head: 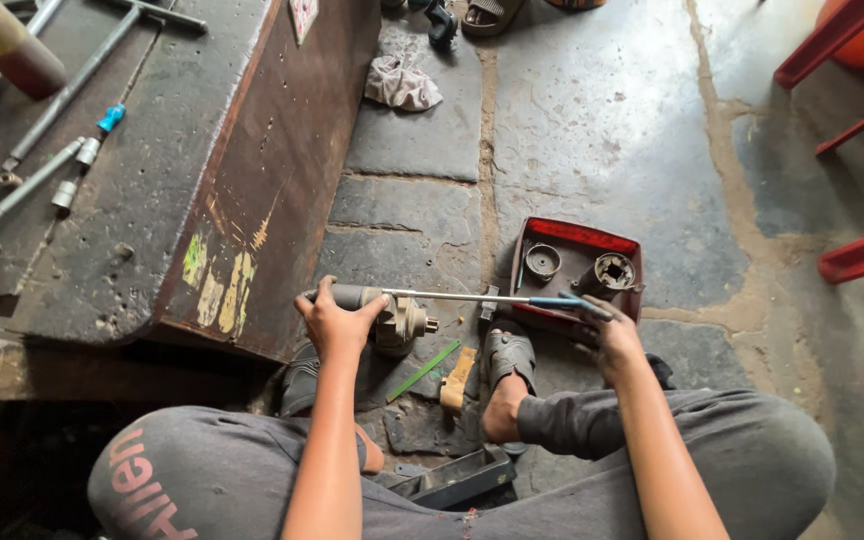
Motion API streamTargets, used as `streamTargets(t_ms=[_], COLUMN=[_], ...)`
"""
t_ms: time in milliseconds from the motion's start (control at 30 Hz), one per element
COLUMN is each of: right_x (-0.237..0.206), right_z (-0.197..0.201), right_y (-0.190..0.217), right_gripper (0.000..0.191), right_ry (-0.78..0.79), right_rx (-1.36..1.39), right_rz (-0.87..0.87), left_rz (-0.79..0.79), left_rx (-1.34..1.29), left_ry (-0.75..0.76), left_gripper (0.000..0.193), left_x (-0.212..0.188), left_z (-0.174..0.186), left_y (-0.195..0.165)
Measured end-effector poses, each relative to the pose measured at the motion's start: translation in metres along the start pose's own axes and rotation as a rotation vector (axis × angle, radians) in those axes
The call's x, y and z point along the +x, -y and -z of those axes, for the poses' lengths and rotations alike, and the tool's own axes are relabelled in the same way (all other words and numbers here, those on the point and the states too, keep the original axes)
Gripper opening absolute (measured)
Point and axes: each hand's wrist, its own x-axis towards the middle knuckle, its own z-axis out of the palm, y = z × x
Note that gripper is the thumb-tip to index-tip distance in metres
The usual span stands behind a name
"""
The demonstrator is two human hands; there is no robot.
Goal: The person sits on the floor and uses a T-handle wrench to loosen and remove a bolt from a cylindrical mechanical component. They then use a hammer to tap the component and separate internal parts, placing small pieces into a red tray.
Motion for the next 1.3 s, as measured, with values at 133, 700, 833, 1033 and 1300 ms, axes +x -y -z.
streamTargets(t_ms=[133,700,833,1033,1300], right_x=[-0.001,0.017,0.012,0.003,-0.02], right_z=[-0.003,-0.007,-0.018,-0.044,-0.052], right_y=[-0.001,-0.001,-0.005,-0.013,-0.021], right_gripper=[0.043,0.058,0.035,0.067,0.054], right_ry=[0.053,0.475,-0.13,-0.102,-0.517], right_rx=[-0.148,0.325,0.262,0.59,-1.033], right_rz=[0.179,-0.227,-0.168,0.183,0.284], left_rz=[-0.028,-0.174,-0.183,-0.174,-0.156], left_rx=[0.045,-0.179,-0.197,-0.168,-0.167], left_ry=[-0.005,-0.062,-0.065,-0.061,-0.043], left_gripper=[0.093,0.091,0.091,0.089,0.091], left_x=[0.003,-0.003,-0.005,-0.004,-0.001], left_z=[-0.003,-0.022,-0.021,-0.021,-0.021], left_y=[0.005,0.033,0.034,0.037,0.036])
